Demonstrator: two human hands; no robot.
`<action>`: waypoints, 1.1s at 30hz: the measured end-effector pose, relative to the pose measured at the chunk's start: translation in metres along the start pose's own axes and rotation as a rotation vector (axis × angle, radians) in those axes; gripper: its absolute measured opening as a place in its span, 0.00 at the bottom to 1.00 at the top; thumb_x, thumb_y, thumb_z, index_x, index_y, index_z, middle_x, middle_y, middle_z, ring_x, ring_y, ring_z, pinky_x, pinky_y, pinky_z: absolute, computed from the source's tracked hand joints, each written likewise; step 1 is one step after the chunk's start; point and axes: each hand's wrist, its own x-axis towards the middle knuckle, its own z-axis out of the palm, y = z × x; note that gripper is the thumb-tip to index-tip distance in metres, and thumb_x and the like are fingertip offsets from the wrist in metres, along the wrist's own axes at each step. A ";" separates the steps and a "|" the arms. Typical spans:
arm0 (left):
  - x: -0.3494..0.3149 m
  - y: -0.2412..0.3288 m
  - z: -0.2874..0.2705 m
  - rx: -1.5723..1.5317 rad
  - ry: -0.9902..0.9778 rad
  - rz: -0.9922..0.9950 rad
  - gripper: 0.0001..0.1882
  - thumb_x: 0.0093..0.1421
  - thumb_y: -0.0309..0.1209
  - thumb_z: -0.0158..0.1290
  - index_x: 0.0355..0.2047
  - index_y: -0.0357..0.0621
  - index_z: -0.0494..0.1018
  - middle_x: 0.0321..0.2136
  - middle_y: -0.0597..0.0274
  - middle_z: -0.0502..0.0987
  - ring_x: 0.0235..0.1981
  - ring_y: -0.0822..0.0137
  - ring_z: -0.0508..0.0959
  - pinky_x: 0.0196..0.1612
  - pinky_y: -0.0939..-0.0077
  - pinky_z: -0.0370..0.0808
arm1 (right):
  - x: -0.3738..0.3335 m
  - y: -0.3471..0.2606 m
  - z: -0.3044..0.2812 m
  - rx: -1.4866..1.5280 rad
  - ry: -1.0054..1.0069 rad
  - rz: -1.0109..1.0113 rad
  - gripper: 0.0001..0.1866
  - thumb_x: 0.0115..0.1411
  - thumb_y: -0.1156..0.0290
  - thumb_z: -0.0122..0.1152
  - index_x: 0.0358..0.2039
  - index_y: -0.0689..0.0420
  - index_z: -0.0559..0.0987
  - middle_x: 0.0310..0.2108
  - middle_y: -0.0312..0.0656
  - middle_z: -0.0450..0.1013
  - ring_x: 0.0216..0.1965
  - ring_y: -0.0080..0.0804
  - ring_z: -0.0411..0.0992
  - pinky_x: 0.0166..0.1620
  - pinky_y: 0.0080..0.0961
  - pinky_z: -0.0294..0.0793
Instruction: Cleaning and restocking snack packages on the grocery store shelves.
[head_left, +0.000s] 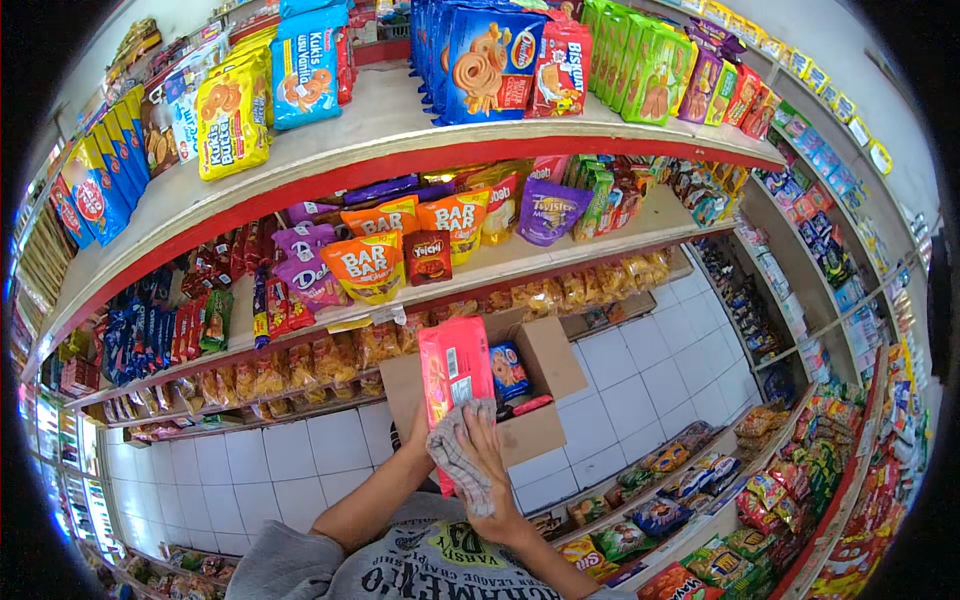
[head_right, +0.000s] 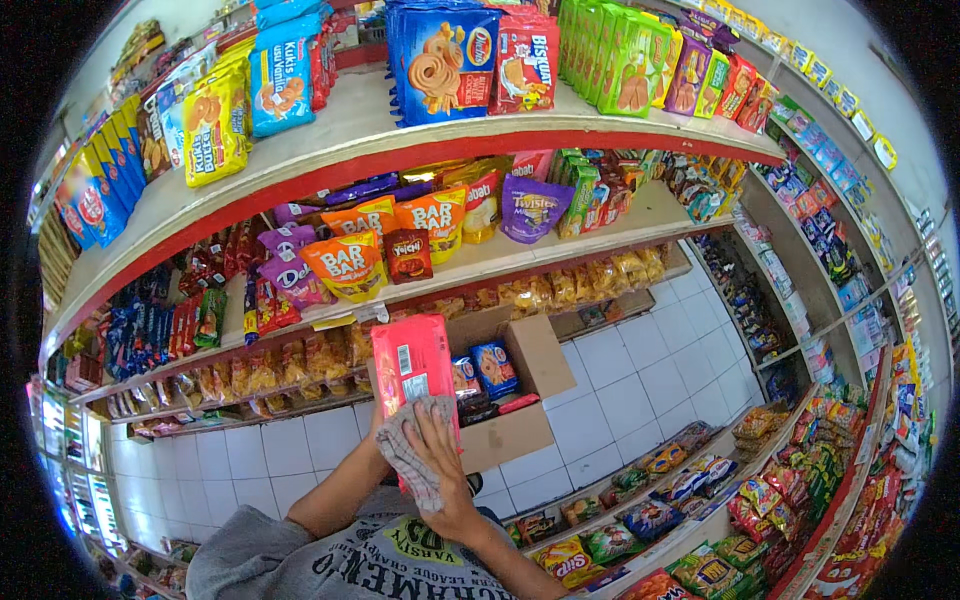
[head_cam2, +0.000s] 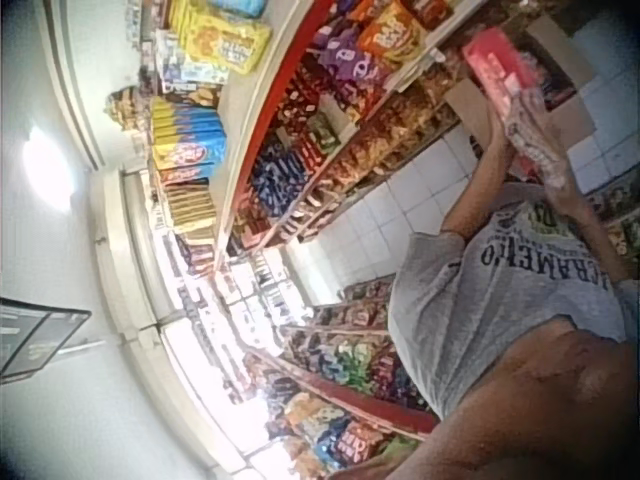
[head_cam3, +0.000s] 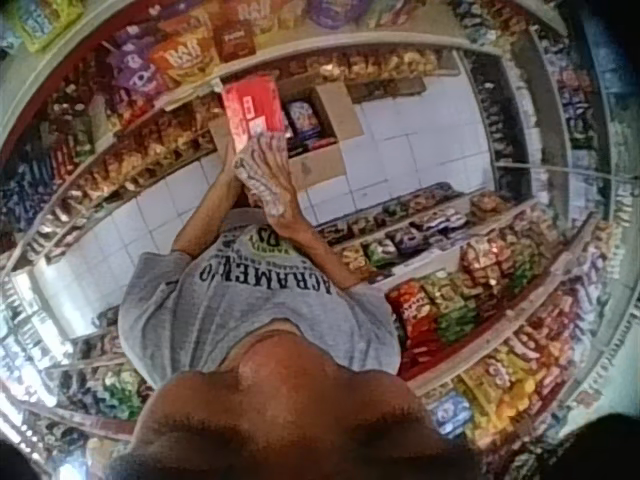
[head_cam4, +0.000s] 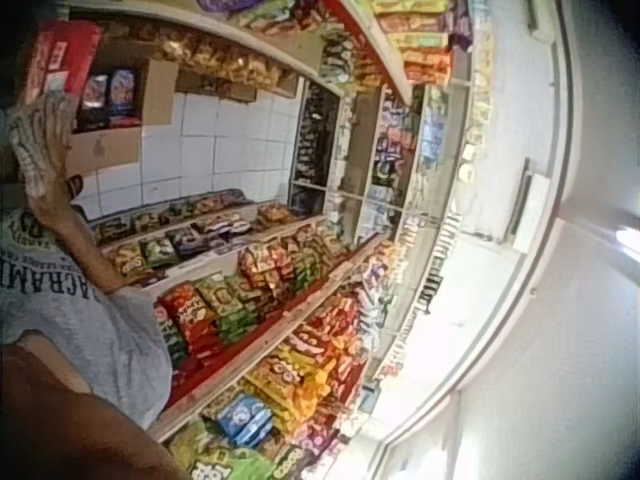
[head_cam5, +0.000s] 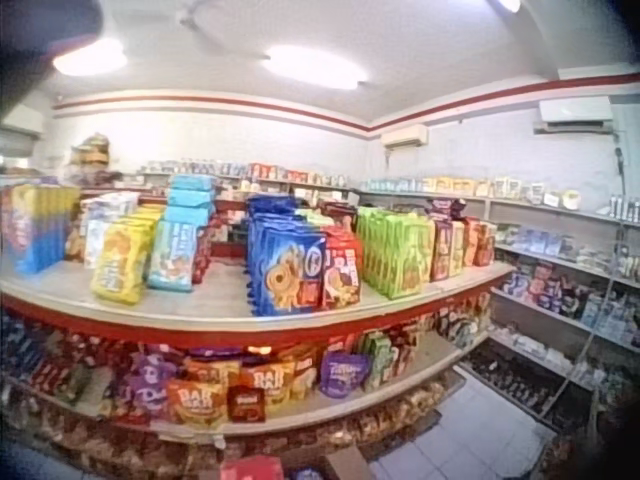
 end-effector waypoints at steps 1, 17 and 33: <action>-0.009 0.005 0.007 -0.056 -0.119 0.003 0.32 0.59 0.54 0.38 0.50 0.39 0.63 0.43 0.50 0.72 0.43 0.57 0.73 0.50 0.61 0.69 | -0.004 0.006 0.002 -0.041 -0.100 -0.041 0.24 0.59 0.69 0.42 0.57 0.61 0.62 0.62 0.53 0.47 0.64 0.52 0.40 0.63 0.42 0.36; -0.035 0.003 0.074 0.262 -0.221 0.299 0.35 0.57 0.54 0.40 0.57 0.40 0.55 0.51 0.50 0.65 0.49 0.56 0.69 0.53 0.62 0.66 | 0.045 0.017 -0.025 -0.095 0.084 -0.187 0.26 0.54 0.68 0.47 0.56 0.55 0.65 0.62 0.51 0.49 0.64 0.49 0.42 0.62 0.49 0.34; -0.021 -0.004 0.059 0.297 -0.217 0.285 0.40 0.55 0.59 0.37 0.58 0.42 0.52 0.55 0.45 0.60 0.54 0.54 0.64 0.56 0.59 0.63 | 0.067 0.036 -0.050 -0.196 0.126 -0.190 0.27 0.54 0.68 0.47 0.56 0.56 0.64 0.61 0.49 0.52 0.64 0.49 0.44 0.61 0.50 0.35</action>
